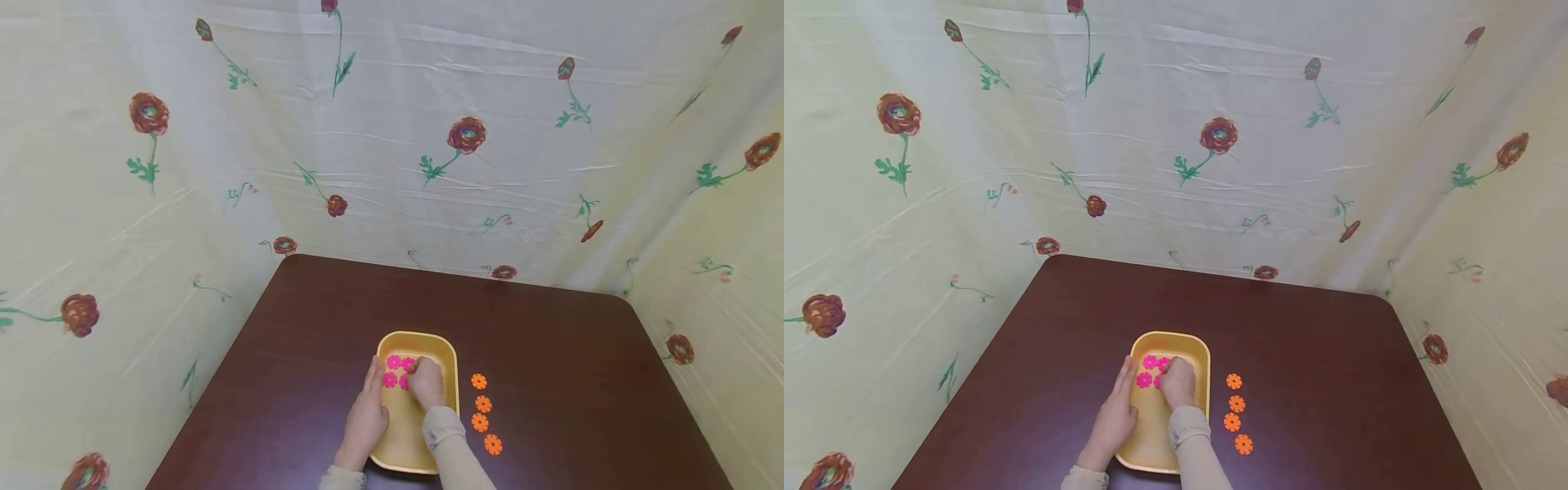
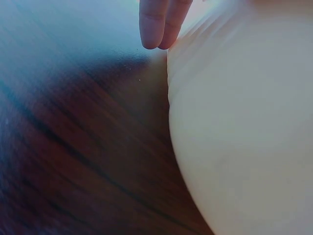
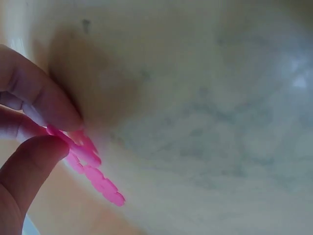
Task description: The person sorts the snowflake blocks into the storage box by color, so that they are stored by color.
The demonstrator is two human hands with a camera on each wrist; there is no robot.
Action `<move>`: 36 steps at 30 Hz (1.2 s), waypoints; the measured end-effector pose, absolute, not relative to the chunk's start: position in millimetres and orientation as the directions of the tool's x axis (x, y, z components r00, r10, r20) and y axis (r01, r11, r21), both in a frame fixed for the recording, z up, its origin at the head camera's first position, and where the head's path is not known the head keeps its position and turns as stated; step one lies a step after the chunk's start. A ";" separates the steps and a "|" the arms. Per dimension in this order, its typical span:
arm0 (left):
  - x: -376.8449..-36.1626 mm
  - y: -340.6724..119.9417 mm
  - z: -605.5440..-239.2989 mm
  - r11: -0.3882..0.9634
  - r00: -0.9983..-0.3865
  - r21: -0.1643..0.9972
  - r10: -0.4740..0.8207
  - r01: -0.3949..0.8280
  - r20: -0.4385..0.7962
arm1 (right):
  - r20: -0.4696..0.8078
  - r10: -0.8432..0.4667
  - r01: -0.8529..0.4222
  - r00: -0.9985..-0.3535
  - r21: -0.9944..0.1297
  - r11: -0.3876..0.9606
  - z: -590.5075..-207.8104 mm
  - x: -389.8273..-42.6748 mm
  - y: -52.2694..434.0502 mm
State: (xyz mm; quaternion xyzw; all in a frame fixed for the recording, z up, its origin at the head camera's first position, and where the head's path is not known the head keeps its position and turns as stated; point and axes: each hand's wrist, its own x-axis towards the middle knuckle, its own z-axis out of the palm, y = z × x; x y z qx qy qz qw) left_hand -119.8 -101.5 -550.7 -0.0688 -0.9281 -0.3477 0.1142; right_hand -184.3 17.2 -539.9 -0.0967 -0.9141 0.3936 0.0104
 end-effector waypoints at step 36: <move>-120.8 -99.7 -552.0 0.767 -0.953 0.598 0.056 0.232 0.297 | -0.001 0.102 0.062 -0.995 -0.794 0.605 -512.6 -191.1 20.3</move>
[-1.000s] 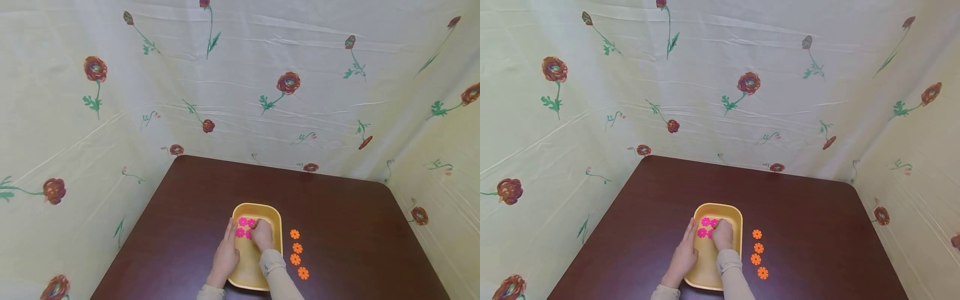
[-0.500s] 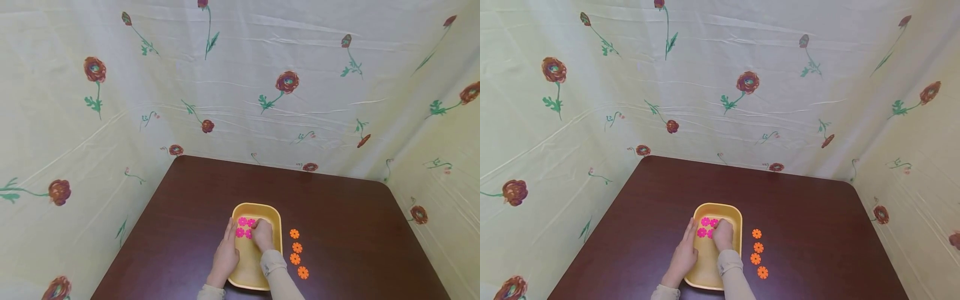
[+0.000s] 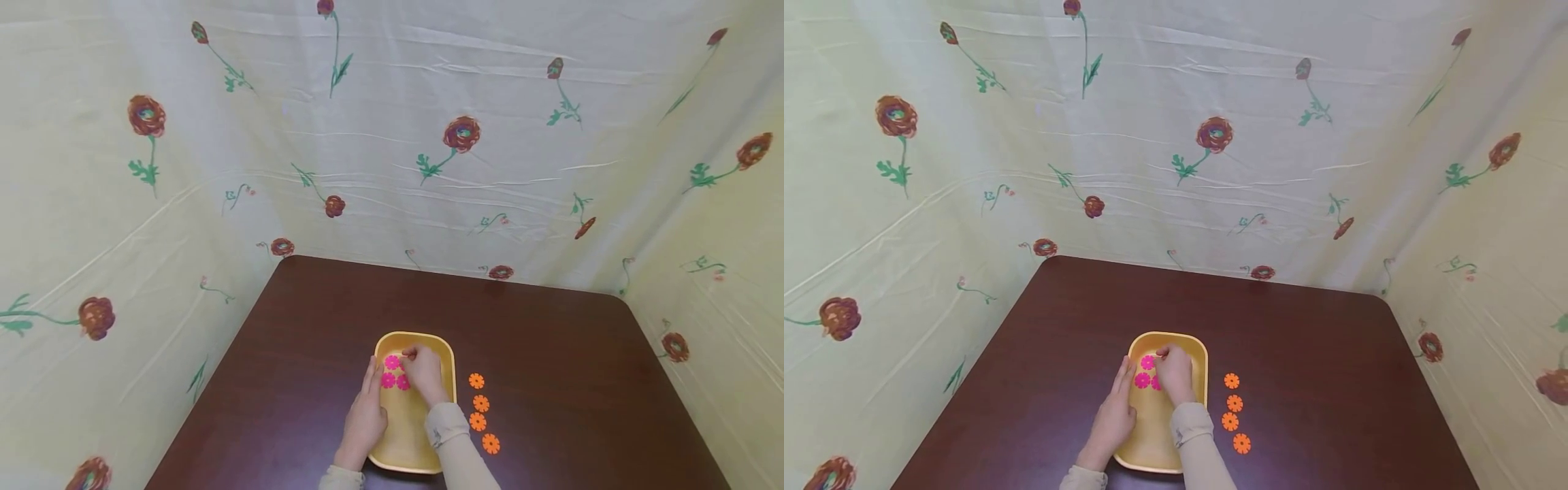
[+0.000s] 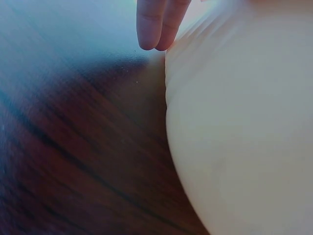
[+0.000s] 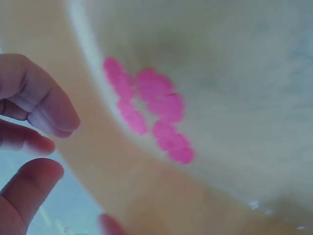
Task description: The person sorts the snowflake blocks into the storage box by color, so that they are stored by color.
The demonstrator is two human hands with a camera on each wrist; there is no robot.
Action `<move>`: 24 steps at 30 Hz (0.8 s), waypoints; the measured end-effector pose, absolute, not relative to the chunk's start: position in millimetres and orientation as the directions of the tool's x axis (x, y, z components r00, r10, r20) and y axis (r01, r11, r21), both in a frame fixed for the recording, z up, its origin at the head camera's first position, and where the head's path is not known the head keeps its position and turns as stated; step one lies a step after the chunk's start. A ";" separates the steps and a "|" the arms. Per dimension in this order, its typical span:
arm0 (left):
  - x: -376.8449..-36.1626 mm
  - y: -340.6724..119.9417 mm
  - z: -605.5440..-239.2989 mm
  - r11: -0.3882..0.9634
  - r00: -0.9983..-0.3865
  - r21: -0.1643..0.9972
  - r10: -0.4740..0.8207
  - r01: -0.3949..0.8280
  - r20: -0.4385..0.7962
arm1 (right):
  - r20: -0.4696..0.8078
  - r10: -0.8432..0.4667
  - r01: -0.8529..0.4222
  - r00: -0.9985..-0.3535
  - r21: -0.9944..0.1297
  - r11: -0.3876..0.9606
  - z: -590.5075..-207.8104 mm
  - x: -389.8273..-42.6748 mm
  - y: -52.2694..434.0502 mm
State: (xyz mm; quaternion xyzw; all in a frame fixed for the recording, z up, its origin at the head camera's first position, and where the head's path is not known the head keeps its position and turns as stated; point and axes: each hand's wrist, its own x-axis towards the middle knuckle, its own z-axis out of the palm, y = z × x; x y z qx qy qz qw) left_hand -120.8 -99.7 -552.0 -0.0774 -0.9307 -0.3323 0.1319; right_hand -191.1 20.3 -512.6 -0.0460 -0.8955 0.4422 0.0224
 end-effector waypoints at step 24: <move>-122.6 -100.1 -551.2 0.755 -0.964 0.623 0.050 0.207 0.261 | 0.120 0.303 0.084 -0.945 -0.808 0.583 -476.8 -191.9 93.3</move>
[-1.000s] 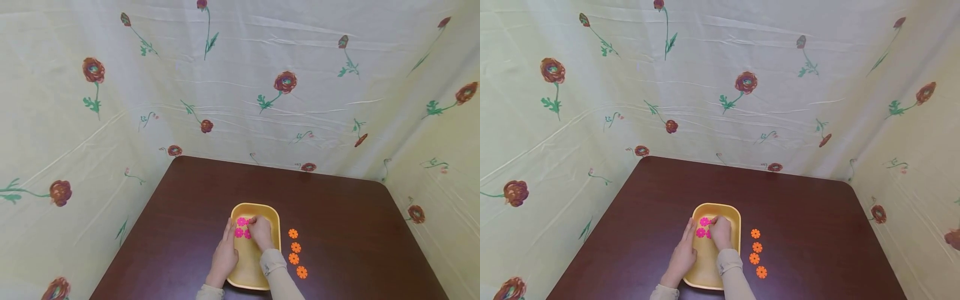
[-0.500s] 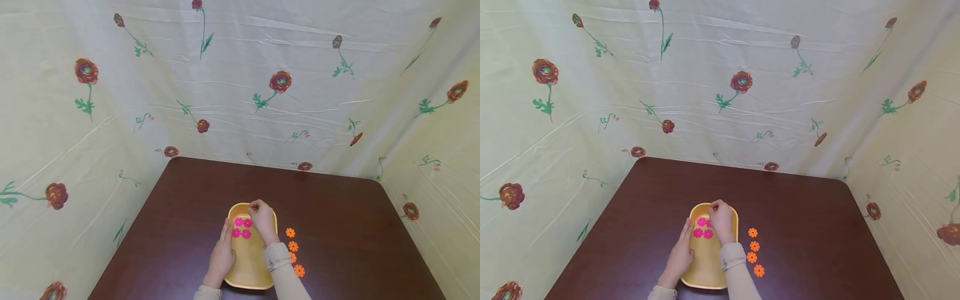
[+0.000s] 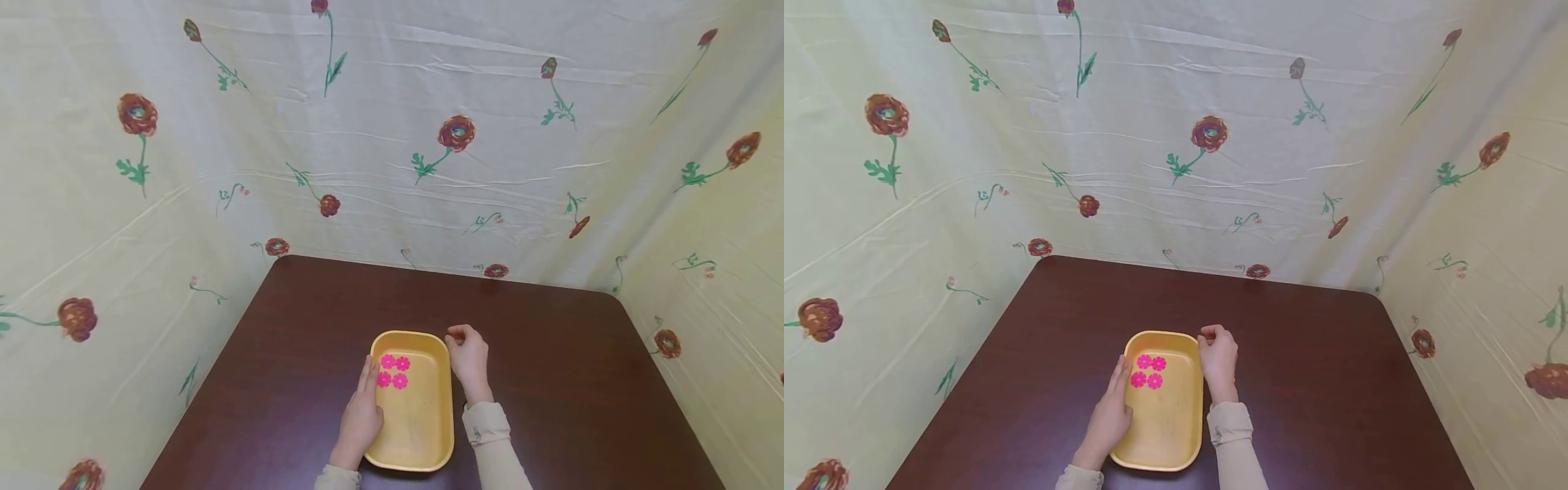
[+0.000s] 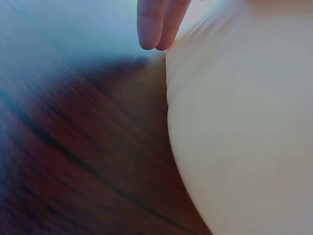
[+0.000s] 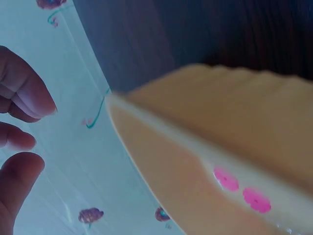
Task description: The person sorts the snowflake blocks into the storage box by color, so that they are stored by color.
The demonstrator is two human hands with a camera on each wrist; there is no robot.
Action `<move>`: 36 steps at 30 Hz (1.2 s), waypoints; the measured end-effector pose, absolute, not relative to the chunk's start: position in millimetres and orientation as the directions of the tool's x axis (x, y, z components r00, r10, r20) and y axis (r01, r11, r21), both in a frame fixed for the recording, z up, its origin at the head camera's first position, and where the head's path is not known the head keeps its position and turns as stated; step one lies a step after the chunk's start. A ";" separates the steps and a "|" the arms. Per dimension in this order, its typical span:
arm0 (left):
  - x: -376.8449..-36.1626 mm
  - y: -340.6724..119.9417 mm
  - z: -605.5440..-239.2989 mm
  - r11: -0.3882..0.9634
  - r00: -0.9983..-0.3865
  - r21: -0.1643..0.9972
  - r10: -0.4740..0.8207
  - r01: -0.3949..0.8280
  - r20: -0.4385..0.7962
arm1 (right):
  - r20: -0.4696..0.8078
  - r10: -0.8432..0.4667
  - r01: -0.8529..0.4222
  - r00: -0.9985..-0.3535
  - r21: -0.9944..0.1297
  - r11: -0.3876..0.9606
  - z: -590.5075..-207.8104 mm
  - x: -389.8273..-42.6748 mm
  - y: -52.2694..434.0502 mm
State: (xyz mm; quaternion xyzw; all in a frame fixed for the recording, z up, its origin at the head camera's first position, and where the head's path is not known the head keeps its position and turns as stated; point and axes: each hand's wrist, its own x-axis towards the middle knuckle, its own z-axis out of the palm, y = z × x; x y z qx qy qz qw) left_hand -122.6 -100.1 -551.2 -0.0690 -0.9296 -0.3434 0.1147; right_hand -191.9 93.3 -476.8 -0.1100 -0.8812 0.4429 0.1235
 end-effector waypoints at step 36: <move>-122.8 -98.5 -551.6 0.765 -0.967 0.613 0.048 0.197 0.252 | -0.017 0.276 0.230 -0.961 -0.606 0.762 -552.9 -173.1 146.4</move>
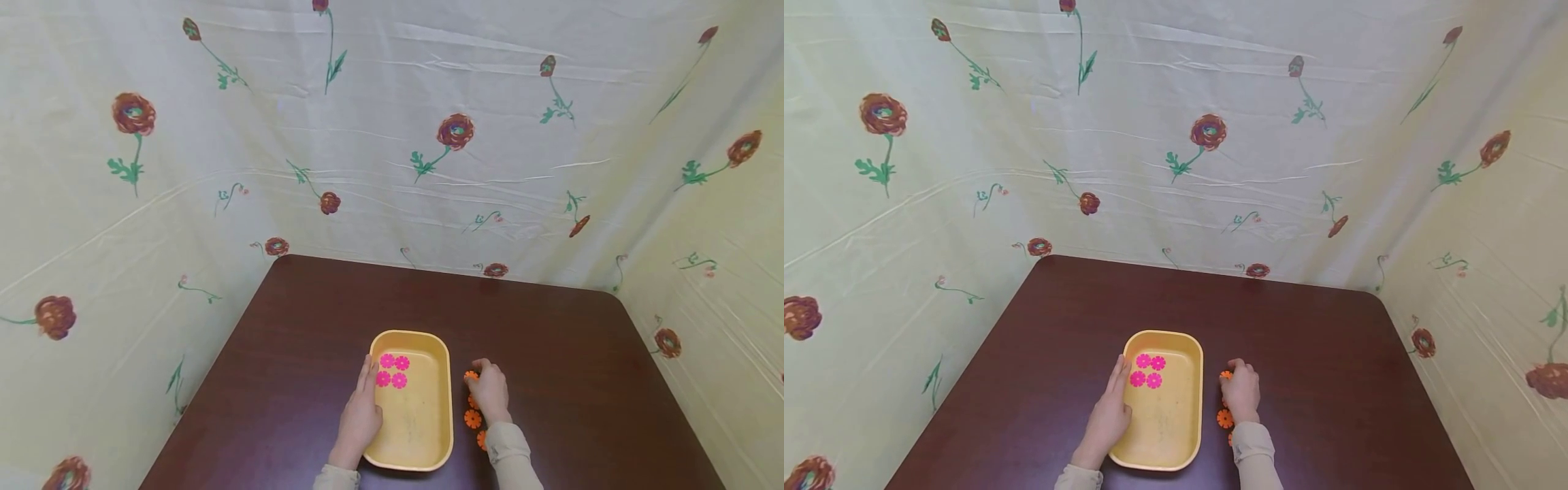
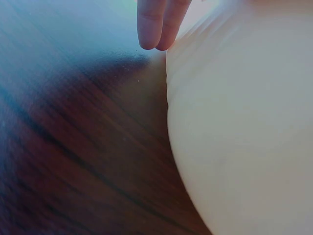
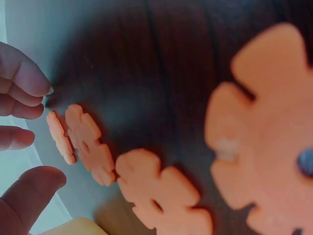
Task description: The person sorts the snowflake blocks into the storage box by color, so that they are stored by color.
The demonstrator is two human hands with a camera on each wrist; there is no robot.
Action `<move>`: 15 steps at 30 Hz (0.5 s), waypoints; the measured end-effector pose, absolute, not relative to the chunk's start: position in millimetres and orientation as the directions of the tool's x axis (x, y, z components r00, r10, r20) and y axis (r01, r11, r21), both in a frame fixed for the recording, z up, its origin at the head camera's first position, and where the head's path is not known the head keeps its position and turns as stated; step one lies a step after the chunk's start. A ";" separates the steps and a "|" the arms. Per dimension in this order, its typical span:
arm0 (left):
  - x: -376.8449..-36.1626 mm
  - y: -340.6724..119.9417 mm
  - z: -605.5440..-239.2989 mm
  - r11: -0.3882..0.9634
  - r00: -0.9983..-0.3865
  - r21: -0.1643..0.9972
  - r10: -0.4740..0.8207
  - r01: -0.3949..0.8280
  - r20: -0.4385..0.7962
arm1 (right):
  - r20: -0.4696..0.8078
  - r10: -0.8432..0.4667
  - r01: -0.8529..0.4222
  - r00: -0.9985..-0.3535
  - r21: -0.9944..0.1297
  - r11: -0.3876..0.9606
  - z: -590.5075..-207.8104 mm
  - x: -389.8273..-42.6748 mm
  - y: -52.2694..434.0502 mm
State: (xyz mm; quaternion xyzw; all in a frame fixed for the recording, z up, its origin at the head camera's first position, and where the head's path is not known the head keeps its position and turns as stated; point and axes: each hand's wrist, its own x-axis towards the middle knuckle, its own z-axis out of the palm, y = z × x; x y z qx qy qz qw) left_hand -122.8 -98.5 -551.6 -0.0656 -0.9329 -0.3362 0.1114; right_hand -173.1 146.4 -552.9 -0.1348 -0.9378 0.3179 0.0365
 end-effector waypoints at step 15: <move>-121.7 -98.6 -550.0 0.762 -0.968 0.618 0.047 0.194 0.247 | -0.026 0.241 0.214 -0.970 -0.559 0.801 -555.4 -173.5 146.0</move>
